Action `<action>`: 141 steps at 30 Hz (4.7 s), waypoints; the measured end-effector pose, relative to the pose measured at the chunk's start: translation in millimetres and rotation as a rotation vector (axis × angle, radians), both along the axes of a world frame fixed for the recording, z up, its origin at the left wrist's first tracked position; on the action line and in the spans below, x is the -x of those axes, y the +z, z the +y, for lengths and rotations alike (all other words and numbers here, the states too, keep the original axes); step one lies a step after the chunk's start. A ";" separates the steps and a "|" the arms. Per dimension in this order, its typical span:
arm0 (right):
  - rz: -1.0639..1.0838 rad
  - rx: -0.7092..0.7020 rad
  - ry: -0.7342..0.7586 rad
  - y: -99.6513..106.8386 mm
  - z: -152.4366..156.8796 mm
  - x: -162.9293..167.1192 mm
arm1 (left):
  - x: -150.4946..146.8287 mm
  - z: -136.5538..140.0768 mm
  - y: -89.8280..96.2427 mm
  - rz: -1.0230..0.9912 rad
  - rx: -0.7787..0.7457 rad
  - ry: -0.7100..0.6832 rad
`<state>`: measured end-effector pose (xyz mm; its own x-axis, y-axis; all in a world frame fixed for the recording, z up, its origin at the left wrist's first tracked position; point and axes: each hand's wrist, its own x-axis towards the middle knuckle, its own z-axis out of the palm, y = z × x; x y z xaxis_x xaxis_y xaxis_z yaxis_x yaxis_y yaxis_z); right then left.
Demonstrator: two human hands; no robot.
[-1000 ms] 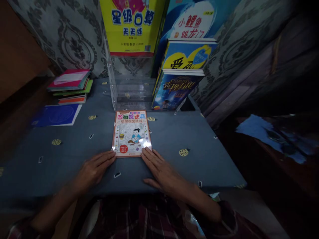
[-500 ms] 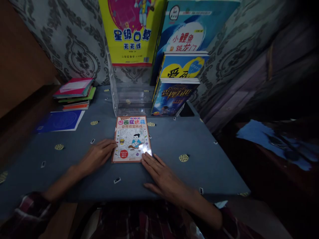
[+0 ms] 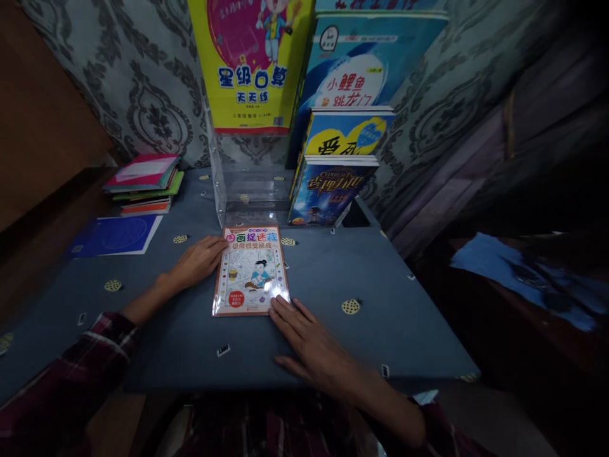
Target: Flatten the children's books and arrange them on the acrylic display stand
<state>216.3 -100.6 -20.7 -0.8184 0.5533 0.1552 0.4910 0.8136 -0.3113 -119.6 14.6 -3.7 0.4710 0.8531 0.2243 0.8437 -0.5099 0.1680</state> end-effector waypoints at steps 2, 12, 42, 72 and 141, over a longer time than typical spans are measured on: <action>0.009 0.005 -0.001 0.4 -0.4 -0.6 | -0.9 8.2 -1.5 -0.008 -0.002 0.019; 0.053 0.035 0.008 21.8 24.9 17.1 | -7.8 6.0 -15.4 -0.019 0.013 0.121; 0.047 0.059 -0.359 -2.0 147.9 44.9 | -9.0 2.8 -20.4 -0.033 -0.063 0.120; 0.182 0.052 -0.321 -15.9 155.7 29.6 | -12.8 1.5 -9.9 -0.153 -0.048 0.093; 0.594 0.172 -0.394 -26.1 164.9 23.0 | -103.5 -24.5 -0.1 0.096 0.049 -0.236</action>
<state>193.3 64.4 -46.7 -0.3592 0.8456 0.3950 0.4457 0.5273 -0.7234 -16.0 -9.9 -3.8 0.6758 0.7255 0.1301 0.7152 -0.6881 0.1223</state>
